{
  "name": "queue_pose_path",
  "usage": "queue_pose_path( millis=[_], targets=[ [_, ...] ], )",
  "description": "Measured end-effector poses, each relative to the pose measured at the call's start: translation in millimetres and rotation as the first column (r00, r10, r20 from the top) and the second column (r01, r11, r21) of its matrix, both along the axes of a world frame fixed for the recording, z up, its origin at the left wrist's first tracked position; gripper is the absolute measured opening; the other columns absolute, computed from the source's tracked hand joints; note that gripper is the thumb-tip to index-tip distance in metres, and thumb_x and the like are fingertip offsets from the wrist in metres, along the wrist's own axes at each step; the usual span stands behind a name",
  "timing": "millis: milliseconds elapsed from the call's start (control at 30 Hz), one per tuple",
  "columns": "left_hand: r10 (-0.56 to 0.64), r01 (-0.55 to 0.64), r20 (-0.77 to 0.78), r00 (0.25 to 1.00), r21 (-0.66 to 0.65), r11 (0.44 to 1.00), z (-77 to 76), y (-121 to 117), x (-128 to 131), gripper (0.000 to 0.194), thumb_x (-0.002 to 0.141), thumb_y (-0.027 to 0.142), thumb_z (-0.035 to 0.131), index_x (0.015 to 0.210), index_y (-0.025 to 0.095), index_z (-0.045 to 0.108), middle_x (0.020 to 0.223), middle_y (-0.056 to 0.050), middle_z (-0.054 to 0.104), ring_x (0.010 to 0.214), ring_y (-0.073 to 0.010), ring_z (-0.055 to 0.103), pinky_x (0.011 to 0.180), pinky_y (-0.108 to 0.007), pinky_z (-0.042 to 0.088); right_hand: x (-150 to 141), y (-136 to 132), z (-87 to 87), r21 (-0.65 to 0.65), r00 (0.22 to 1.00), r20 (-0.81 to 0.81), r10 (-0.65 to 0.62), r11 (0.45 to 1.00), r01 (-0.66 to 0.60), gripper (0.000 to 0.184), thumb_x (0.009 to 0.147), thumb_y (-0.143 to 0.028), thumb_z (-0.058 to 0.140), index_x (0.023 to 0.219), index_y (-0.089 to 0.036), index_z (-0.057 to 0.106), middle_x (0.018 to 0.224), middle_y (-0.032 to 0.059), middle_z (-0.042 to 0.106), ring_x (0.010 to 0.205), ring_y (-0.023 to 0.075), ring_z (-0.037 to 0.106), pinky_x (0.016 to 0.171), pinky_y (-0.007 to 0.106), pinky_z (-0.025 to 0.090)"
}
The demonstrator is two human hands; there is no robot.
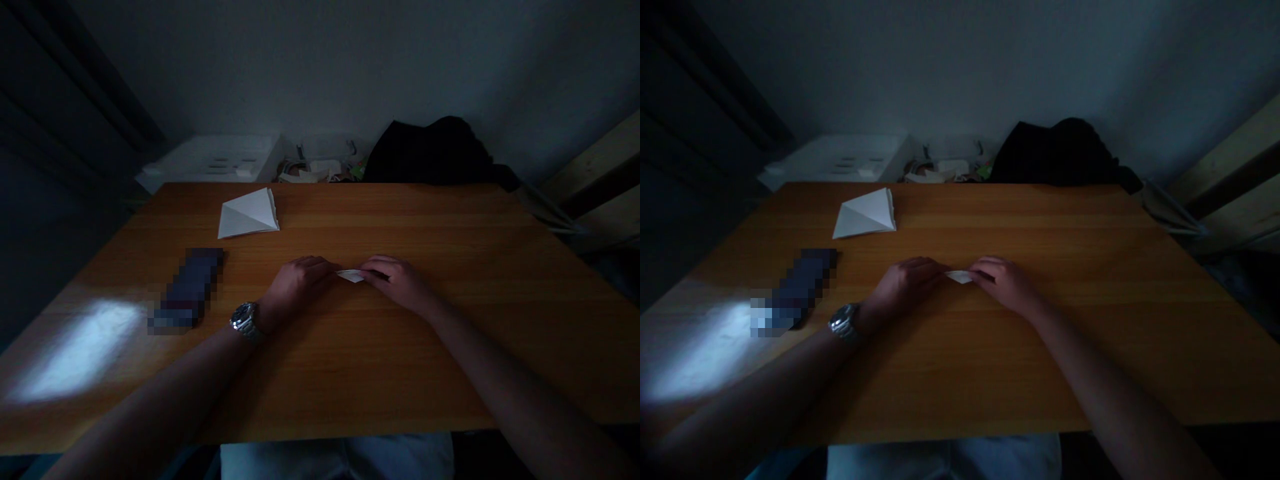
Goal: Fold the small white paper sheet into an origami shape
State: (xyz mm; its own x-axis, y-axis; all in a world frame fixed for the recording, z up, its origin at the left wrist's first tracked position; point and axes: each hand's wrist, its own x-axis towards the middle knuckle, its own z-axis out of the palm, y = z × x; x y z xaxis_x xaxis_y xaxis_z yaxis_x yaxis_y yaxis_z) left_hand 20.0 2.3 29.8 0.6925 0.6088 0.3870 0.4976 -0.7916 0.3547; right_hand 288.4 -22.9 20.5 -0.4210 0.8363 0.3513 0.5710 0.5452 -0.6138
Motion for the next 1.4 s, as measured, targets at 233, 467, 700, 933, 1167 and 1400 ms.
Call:
queue_pose_path(
  millis=[233, 467, 700, 933, 1167, 1400],
  targets=[
    [0.104, -0.090, 0.121, 0.987, -0.118, 0.989, -0.1, -4.6, 0.5, 0.029, 0.103, 0.027, 0.054, 0.130, 0.022, 0.064, 0.119, -0.005, 0.074, 0.100, -0.0176, 0.073, 0.086, -0.028, 0.058, -5.1, -2.8, 0.3, -0.133, 0.988, -0.088, -0.129, 0.984, 0.117, 0.020, 0.100, -0.037, 0.059, 0.105, -0.025, 0.074, 0.105, 0.0051, 0.078, 0.094, 0.0219, 0.074, 0.085, 0.036, 0.058],
    [0.210, -0.199, 0.048, 0.976, -0.174, 0.964, -3.8, -2.6, 0.2, 0.021, 0.101, 0.025, 0.056, 0.119, 0.024, 0.066, 0.108, -0.003, 0.074, 0.092, -0.0185, 0.072, 0.078, -0.029, 0.056, -2.6, -1.2, 1.5, -0.026, 0.994, -0.072, -0.085, 0.996, 0.083, 0.020, 0.099, -0.033, 0.061, 0.115, -0.025, 0.070, 0.111, 0.0074, 0.073, 0.102, 0.0229, 0.070, 0.088, 0.038, 0.058],
    [0.197, -0.196, -0.004, 0.980, -0.097, 0.976, -7.3, 1.4, 0.6, 0.017, 0.099, 0.023, 0.058, 0.113, 0.022, 0.068, 0.105, -0.005, 0.071, 0.095, -0.0202, 0.067, 0.082, -0.032, 0.055, -2.1, -0.3, 2.0, 0.042, 0.993, 0.093, 0.071, 0.996, -0.075, 0.019, 0.098, -0.024, 0.063, 0.114, -0.025, 0.072, 0.114, 0.0074, 0.069, 0.106, 0.0214, 0.067, 0.095, 0.038, 0.055],
    [0.149, -0.150, -0.022, 0.989, -0.012, 0.989, -3.1, 0.6, 0.9, 0.017, 0.099, 0.020, 0.059, 0.112, 0.019, 0.069, 0.110, -0.008, 0.068, 0.099, -0.0219, 0.064, 0.087, -0.036, 0.053, -1.5, -1.1, 0.7, 0.031, 0.982, 0.166, 0.086, 0.995, -0.093, 0.026, 0.097, -0.018, 0.064, 0.119, -0.027, 0.073, 0.118, 0.0069, 0.068, 0.112, 0.0217, 0.064, 0.100, 0.041, 0.054],
    [0.041, -0.035, -0.104, 0.994, 0.058, 0.998, -3.2, -4.0, 3.5, 0.021, 0.098, 0.021, 0.059, 0.116, 0.020, 0.070, 0.114, -0.008, 0.067, 0.099, -0.0224, 0.064, 0.089, -0.038, 0.054, -1.9, -2.4, 3.3, 0.029, 0.983, 0.182, 0.030, 0.999, -0.036, 0.025, 0.096, -0.025, 0.065, 0.119, -0.029, 0.075, 0.118, 0.0086, 0.067, 0.111, 0.0241, 0.063, 0.099, 0.045, 0.055],
    [0.017, -0.005, -0.169, 0.985, 0.072, 0.997, 6.0, -9.7, 7.2, 0.023, 0.098, 0.024, 0.058, 0.118, 0.020, 0.070, 0.119, -0.009, 0.067, 0.102, -0.0241, 0.065, 0.093, -0.041, 0.054, -1.8, -2.5, 3.5, 0.043, 0.976, 0.218, -0.022, 0.999, 0.013, 0.024, 0.097, -0.026, 0.065, 0.119, -0.027, 0.074, 0.117, 0.0102, 0.064, 0.111, 0.0250, 0.062, 0.098, 0.044, 0.055]
  ],
)
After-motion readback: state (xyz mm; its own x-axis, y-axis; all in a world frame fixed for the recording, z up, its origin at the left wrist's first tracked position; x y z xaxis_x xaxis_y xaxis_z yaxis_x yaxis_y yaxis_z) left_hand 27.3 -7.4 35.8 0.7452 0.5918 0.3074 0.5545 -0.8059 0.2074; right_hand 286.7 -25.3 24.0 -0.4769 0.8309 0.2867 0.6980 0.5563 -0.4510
